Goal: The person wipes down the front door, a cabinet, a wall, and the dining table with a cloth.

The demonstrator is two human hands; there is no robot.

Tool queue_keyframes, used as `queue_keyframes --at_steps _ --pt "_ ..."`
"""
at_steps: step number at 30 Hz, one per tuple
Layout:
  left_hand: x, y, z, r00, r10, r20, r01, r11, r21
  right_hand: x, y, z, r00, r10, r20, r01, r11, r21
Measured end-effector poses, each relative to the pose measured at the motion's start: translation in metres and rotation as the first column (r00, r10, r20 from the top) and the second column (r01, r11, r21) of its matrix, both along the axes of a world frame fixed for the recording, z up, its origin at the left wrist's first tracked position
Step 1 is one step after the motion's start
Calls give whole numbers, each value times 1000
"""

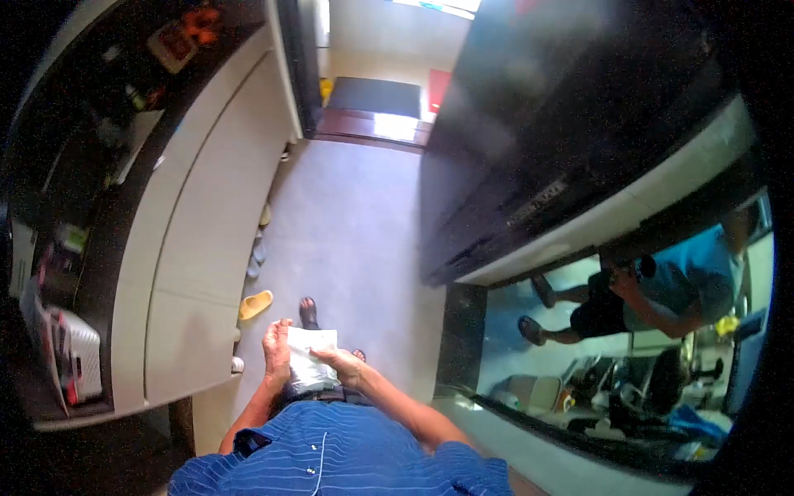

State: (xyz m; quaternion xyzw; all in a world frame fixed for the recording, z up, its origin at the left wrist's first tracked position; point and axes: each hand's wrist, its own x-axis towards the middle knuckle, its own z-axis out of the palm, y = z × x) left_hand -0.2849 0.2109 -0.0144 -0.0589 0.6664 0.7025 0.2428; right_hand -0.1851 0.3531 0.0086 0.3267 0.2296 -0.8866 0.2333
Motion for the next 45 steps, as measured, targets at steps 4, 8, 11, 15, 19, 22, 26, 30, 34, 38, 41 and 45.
queue_keyframes --at_steps 4,8,11,15,19,22,26,30,34,38,41,45 --pt "-26 25 -28 981 -180 -73 172 980 -97 -17 31 -37 985 -172 8 172 984 41" --pt "-65 59 -31 941 -325 98 336 930 -148 -57 110 -35 855 -518 11 497 826 265" --pt "-116 87 -36 896 -428 117 439 892 -103 -87 217 10 755 -612 -234 490 290 822" --pt "-207 120 -55 830 -544 126 552 833 -35 -107 332 165 582 -360 -729 328 -717 616" --pt "-296 156 -55 832 -547 92 546 837 42 -115 415 311 705 78 -705 -165 -949 -270" --pt "-354 181 -46 806 -592 27 592 805 -20 -124 445 357 861 -266 -433 -493 -643 -586" --pt "-400 235 -20 755 -655 -23 655 756 -10 -127 453 315 689 -676 -261 -712 -564 -417" --pt "-423 276 -4 714 -700 -5 699 714 30 -82 439 196 766 -642 10 -626 -750 -214" --pt "-450 325 1 616 -787 -9 787 615 51 -129 416 158 796 -574 -192 -592 -805 -49" --pt "-480 391 15 516 -855 -54 857 516 14 -192 443 174 310 -328 -892 -182 -942 283" --pt "-496 442 25 466 -880 -87 883 469 -12 -234 472 195 2 -134 -991 -107 -985 133" --pt "-504 499 34 333 -932 -140 936 345 -65 -270 543 211 548 -235 -803 -601 -778 -183"
